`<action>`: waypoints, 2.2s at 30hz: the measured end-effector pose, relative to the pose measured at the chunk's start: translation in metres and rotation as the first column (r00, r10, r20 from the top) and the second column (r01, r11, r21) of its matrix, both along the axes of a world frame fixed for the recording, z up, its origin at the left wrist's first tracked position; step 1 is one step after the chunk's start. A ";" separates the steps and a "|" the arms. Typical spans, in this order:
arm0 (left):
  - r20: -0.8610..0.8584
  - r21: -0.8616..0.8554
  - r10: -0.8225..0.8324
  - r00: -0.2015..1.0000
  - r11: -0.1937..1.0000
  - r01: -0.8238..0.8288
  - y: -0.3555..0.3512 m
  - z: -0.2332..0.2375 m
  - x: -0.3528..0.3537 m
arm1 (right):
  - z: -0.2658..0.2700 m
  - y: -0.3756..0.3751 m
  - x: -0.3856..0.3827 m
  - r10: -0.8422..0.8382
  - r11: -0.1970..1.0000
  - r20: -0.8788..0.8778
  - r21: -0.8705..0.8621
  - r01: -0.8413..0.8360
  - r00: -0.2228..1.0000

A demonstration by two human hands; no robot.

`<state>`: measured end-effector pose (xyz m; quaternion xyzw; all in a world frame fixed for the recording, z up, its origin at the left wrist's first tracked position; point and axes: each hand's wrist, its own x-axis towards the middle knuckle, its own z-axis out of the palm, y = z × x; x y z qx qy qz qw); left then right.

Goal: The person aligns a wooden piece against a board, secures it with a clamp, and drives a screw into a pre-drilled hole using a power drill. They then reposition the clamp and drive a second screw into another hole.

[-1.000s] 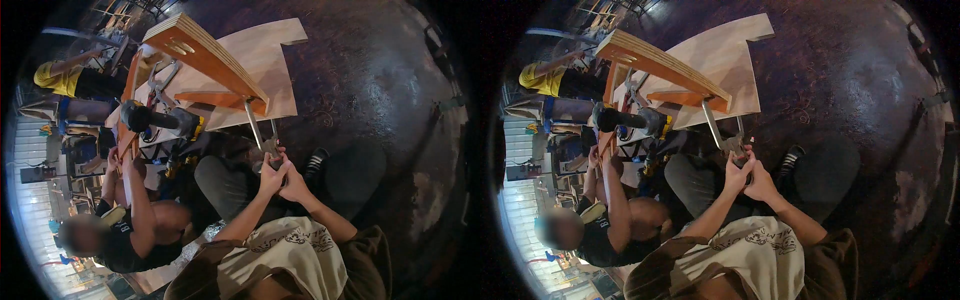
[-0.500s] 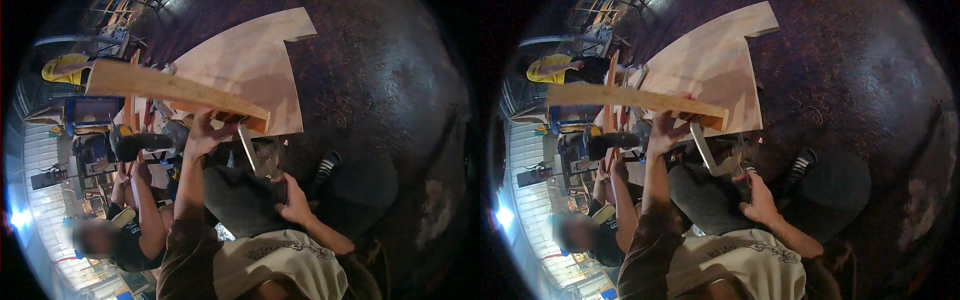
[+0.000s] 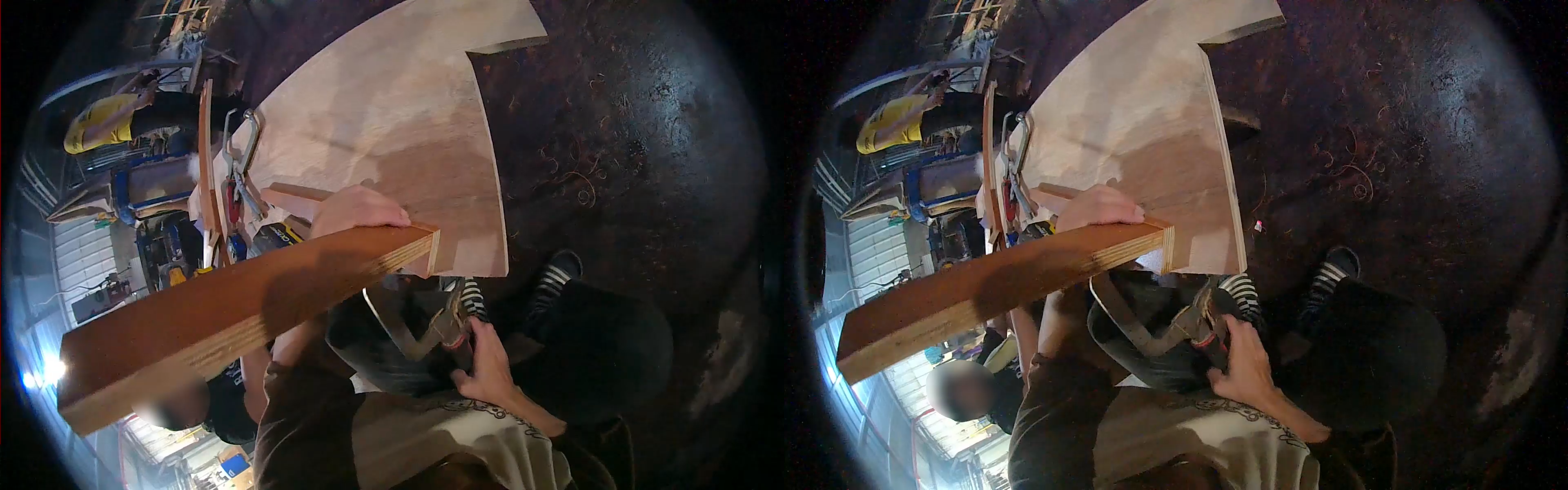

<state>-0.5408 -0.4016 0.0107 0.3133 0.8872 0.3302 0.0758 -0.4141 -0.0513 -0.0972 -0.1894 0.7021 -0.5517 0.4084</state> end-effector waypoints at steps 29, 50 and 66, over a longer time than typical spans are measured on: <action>0.077 -0.013 0.121 0.990 0.993 -0.120 0.004 0.002 0.000 | -0.003 -0.004 -0.003 0.030 0.999 -0.020 -0.034 -0.031 0.999; 0.165 0.054 -0.077 0.983 0.996 0.069 -0.027 -0.011 -0.002 | -0.004 -0.004 -0.003 0.036 0.999 -0.033 -0.038 -0.037 0.999; 0.129 0.075 0.174 0.976 0.980 -0.185 0.001 0.003 0.002 | -0.004 -0.006 -0.004 0.056 0.998 0.000 -0.015 -0.056 0.998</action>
